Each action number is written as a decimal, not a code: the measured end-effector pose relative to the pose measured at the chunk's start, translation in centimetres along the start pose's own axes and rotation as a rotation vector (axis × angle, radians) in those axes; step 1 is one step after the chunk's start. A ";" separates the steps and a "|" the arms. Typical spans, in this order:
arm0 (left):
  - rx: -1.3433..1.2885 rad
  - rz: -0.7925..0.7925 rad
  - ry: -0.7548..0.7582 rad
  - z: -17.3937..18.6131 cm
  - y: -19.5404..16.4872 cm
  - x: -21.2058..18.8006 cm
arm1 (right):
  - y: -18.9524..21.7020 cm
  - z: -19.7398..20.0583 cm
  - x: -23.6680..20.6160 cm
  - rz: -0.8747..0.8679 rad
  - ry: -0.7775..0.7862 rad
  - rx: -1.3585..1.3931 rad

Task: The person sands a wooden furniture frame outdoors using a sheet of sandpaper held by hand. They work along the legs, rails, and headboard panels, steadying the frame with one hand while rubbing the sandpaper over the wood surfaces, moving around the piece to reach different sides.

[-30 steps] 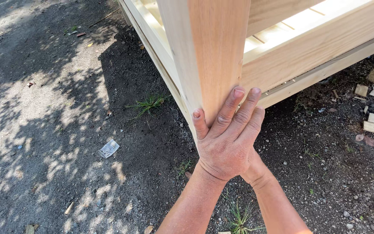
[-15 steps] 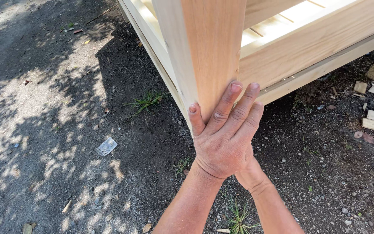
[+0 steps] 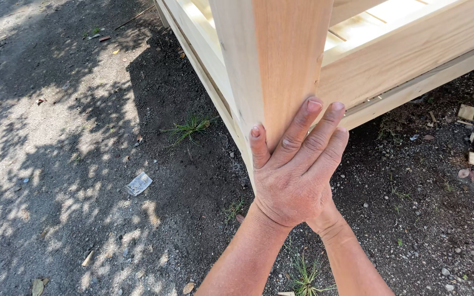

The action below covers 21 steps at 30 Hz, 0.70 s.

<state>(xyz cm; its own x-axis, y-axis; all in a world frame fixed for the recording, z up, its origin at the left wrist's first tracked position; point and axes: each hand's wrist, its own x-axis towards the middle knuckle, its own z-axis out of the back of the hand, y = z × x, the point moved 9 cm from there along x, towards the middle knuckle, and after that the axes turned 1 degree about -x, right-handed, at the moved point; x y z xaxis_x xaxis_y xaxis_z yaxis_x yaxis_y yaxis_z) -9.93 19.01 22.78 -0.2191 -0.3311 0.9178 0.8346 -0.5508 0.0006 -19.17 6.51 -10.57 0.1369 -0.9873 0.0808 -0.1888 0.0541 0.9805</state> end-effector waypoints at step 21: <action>-0.101 -0.043 0.110 -1.1 0.9 -1.7 | -5.1 -2.9 -3.8 -0.350 -0.237 0.463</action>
<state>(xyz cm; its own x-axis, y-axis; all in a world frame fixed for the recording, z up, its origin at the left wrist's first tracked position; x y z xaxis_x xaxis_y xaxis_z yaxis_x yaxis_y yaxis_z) -9.40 18.22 20.78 -0.3123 -0.3841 0.8689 0.7694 -0.6388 -0.0058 -15.86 10.37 -15.37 0.0572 -0.9439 -0.3252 -0.5812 -0.2964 0.7579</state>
